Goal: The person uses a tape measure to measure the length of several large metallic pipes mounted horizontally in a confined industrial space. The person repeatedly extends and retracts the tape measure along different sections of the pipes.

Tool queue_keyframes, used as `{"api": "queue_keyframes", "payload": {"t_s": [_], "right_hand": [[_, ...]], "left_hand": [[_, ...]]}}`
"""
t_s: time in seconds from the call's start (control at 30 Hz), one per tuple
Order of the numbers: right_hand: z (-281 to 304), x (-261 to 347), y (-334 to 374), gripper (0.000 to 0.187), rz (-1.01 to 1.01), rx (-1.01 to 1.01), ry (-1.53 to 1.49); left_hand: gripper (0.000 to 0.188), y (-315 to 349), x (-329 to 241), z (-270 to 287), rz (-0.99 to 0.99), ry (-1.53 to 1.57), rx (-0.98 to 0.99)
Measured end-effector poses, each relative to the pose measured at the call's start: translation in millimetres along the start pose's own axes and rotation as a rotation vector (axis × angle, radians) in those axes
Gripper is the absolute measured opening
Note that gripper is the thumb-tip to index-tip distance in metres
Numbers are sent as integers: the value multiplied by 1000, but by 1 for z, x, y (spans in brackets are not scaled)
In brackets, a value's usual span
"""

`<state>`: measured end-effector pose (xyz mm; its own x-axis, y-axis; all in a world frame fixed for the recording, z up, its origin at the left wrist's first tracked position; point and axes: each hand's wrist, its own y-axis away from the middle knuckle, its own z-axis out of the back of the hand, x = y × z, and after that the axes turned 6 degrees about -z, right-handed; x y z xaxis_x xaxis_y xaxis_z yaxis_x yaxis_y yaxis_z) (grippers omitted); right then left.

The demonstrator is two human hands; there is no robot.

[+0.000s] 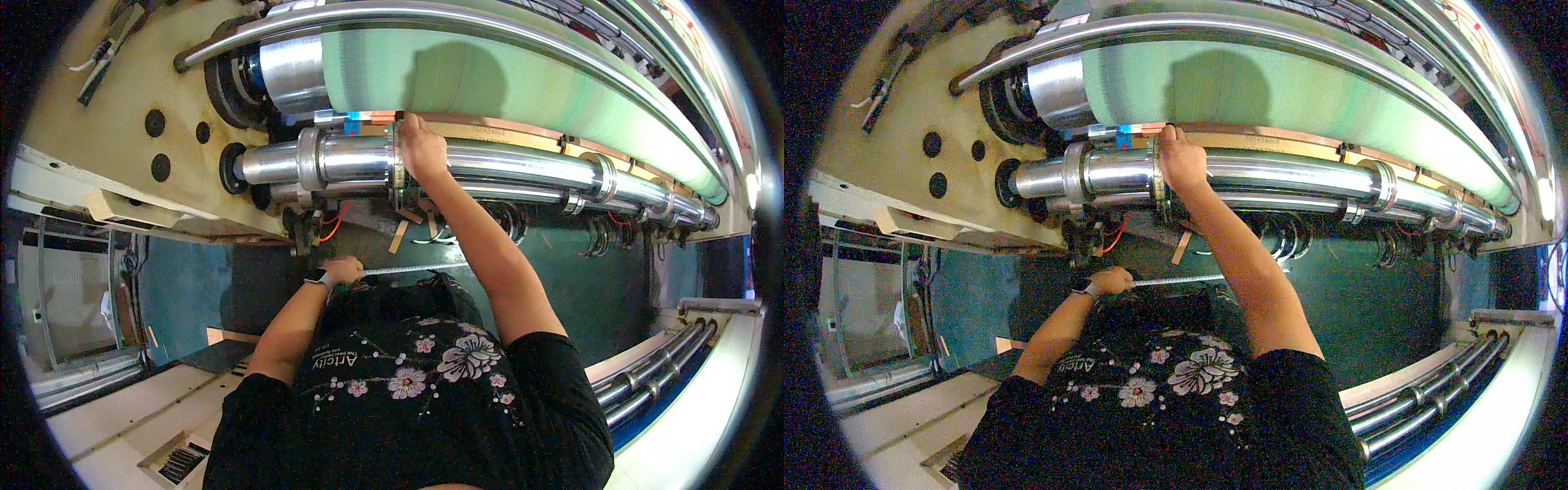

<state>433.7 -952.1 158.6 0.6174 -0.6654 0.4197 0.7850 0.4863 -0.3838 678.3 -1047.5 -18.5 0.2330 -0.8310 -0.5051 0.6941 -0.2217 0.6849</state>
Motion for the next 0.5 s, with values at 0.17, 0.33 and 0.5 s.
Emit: {"api": "queue_keyframes", "payload": {"t_s": [0.17, 0.33, 0.5], "right_hand": [[24, -33, -6, 17, -66, 7, -398], [79, -46, 36, 9, 99, 244, -201], [71, -44, 37, 11, 344, 331, -177]], "left_hand": [[30, -6, 22, -12, -48, 36, -120], [31, 14, -4, 13, 22, 87, -2], [32, 19, -20, 22, 69, 143, 53]]}}
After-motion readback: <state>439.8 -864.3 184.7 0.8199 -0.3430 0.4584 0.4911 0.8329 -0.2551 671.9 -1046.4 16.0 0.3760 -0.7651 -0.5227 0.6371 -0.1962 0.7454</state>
